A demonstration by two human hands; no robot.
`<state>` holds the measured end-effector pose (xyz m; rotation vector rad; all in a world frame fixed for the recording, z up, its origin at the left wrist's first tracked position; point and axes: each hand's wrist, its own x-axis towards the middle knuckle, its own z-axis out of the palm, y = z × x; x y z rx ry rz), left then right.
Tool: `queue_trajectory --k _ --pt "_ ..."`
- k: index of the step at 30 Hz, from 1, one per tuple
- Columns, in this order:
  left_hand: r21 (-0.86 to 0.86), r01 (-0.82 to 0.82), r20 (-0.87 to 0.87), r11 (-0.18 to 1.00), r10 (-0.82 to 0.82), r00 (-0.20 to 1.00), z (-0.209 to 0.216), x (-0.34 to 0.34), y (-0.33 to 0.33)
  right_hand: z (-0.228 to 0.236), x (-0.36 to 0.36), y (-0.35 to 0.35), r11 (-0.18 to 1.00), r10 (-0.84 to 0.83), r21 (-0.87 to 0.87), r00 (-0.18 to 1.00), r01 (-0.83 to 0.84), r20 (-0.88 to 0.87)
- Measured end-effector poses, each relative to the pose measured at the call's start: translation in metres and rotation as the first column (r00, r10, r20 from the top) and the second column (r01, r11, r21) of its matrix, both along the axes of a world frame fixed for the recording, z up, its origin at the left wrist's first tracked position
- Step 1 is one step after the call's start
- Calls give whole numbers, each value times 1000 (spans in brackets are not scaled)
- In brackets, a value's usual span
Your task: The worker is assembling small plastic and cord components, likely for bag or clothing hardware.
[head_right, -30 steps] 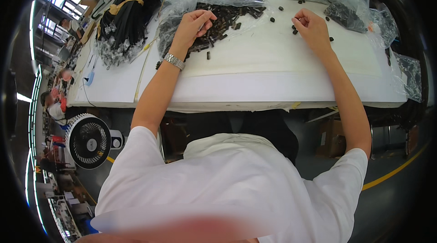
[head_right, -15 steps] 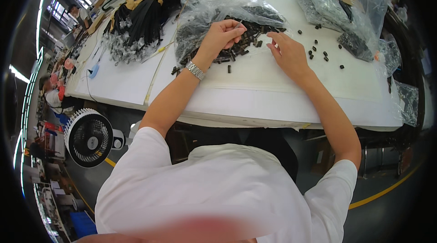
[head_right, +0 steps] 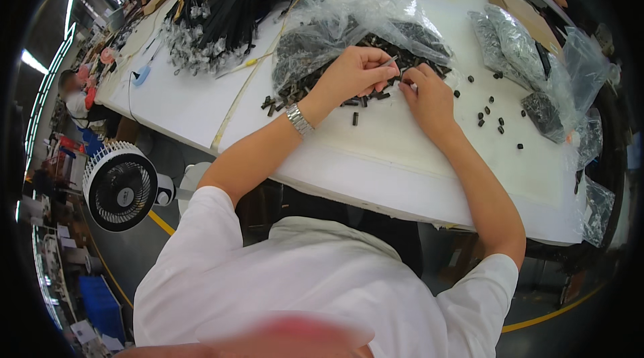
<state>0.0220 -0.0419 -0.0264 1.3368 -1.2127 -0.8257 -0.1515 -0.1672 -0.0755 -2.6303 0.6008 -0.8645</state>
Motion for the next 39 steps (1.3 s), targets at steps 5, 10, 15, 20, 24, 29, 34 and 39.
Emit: queue_trajectory --k 5,10,15,20,24,29,34,39 --pt "89 -4 88 996 -4 996 11 0 -10 6 -8 -2 942 29 315 965 -113 260" --pt "-55 -95 367 994 109 924 16 12 -8 1 6 8 664 103 664 922 -344 374" --pt "-216 -25 510 976 134 850 1 -9 -9 4 -11 21 652 110 706 956 -275 271" --pt "-277 53 646 959 145 749 -5 -21 -12 16 -27 29 571 40 797 976 -197 213" --pt "-118 -49 657 992 115 745 10 -7 13 15 -2 33 495 152 791 932 -360 330" --pt "-189 19 707 982 123 697 0 -8 1 15 -14 31 512 93 810 956 -284 277" --pt "-117 -9 586 993 76 807 3 -1 4 26 -17 35 418 109 803 901 -425 420" --pt "-29 100 209 995 -92 974 1 -7 6 30 -20 31 367 130 816 894 -446 430"
